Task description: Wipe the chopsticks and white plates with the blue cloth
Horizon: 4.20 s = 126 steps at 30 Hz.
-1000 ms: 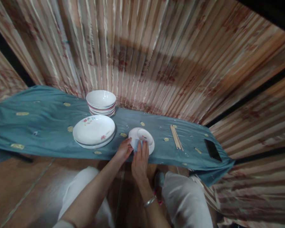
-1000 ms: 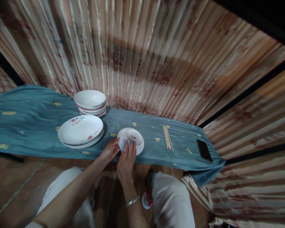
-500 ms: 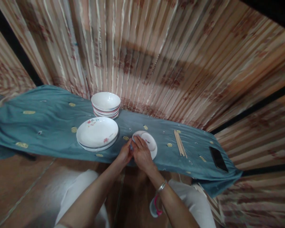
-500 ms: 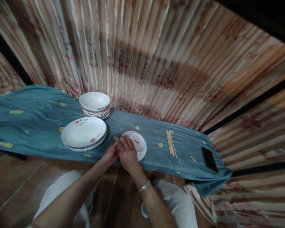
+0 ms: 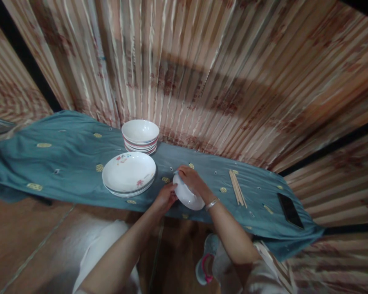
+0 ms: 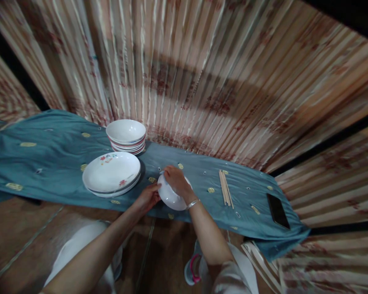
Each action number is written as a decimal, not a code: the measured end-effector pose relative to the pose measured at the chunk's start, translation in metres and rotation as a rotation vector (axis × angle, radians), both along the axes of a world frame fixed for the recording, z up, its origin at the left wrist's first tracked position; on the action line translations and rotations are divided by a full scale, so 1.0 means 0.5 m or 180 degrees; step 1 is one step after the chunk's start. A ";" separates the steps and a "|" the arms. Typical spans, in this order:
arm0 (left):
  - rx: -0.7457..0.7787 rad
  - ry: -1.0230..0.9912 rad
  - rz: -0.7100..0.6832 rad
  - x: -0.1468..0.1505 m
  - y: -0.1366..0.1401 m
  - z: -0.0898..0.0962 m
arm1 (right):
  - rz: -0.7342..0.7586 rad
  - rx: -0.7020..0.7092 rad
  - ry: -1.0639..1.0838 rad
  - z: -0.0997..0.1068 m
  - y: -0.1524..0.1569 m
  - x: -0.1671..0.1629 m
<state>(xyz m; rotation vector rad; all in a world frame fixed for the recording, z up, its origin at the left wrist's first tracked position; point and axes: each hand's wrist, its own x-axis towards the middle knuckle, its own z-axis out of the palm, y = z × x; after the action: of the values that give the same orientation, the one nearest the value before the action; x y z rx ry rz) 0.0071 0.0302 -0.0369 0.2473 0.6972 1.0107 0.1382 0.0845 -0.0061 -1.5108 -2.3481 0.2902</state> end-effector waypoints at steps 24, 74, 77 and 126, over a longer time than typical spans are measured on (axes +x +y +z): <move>0.0033 0.0140 0.0083 0.000 -0.001 -0.008 | -0.1527 -0.0067 0.1432 -0.129 -0.066 0.166; -0.0144 0.0231 0.0029 -0.011 -0.007 -0.031 | -0.0283 0.0432 0.0110 -0.083 -0.121 0.042; -0.0145 0.0251 0.0040 -0.009 -0.007 -0.030 | -0.0223 0.0487 0.0035 -0.091 -0.111 0.063; 0.0268 0.0201 0.0010 -0.004 0.001 -0.070 | 0.0029 0.0950 -0.0305 -0.073 -0.162 -0.026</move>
<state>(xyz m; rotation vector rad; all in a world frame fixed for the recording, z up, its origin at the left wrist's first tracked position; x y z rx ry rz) 0.0050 0.0308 -0.0722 0.3528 0.7133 1.0399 0.1250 0.0033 -0.0426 -1.3968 -2.3441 -0.1296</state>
